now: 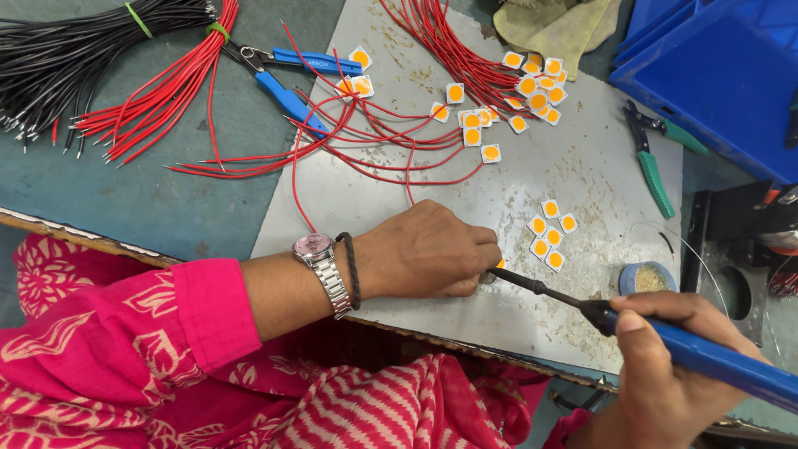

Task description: The person applies flux to the ends of red wires, then uses a soldering iron to attach the wires to square LED modules on a workbench. The person handles the wires and LEDs one at a time, placing each completed unit aside.

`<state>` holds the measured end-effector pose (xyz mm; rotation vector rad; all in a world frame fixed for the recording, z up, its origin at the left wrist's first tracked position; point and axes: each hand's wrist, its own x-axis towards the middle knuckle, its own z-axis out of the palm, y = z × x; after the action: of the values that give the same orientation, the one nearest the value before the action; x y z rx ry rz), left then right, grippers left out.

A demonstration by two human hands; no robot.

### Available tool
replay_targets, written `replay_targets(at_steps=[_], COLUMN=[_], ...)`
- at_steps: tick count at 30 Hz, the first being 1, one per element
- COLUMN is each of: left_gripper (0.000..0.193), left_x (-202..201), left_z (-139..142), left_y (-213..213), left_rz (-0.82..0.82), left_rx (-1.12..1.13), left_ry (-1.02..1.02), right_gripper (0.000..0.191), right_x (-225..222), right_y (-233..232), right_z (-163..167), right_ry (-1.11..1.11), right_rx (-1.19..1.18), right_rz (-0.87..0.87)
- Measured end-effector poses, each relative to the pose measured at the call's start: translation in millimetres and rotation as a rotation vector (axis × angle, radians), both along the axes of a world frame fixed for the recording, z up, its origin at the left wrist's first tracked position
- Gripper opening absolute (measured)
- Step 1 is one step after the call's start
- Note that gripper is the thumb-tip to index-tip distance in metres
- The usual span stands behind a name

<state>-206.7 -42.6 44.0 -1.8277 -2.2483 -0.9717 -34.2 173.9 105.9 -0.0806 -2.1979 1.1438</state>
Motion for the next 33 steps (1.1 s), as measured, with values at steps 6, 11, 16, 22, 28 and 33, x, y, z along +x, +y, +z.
replay_targets(at_steps=[6, 11, 16, 22, 28, 33], left_gripper=[0.014, 0.015, 0.015, 0.016, 0.008, 0.060], left_x=[1, 1, 1, 1, -18, -40], left_z=[0, 1, 1, -1, -1, 0], left_y=[0, 0, 0, -1, -8, -30], left_rz=[0.001, 0.002, 0.002, -0.019, 0.418, 0.727], left_rx=[-0.013, -0.016, -0.007, 0.014, 0.102, 0.169], left_ry=[0.000, 0.000, -0.005, -0.012, 0.299, 0.195], right_gripper=[0.021, 0.019, 0.017, 0.031, 0.049, 0.051], right_x=[1, 1, 1, 3, 6, 4], right_y=[3, 2, 4, 15, 32, 40], right_z=[4, 2, -5, -27, -62, -79], right_ry=[0.015, -0.005, 0.104, 0.334, 0.310, 0.269], right_rx=[-0.043, -0.037, -0.029, -0.145, -0.131, -0.156], right_rz=[-0.039, -0.051, -0.026, -0.244, -0.273, -0.275])
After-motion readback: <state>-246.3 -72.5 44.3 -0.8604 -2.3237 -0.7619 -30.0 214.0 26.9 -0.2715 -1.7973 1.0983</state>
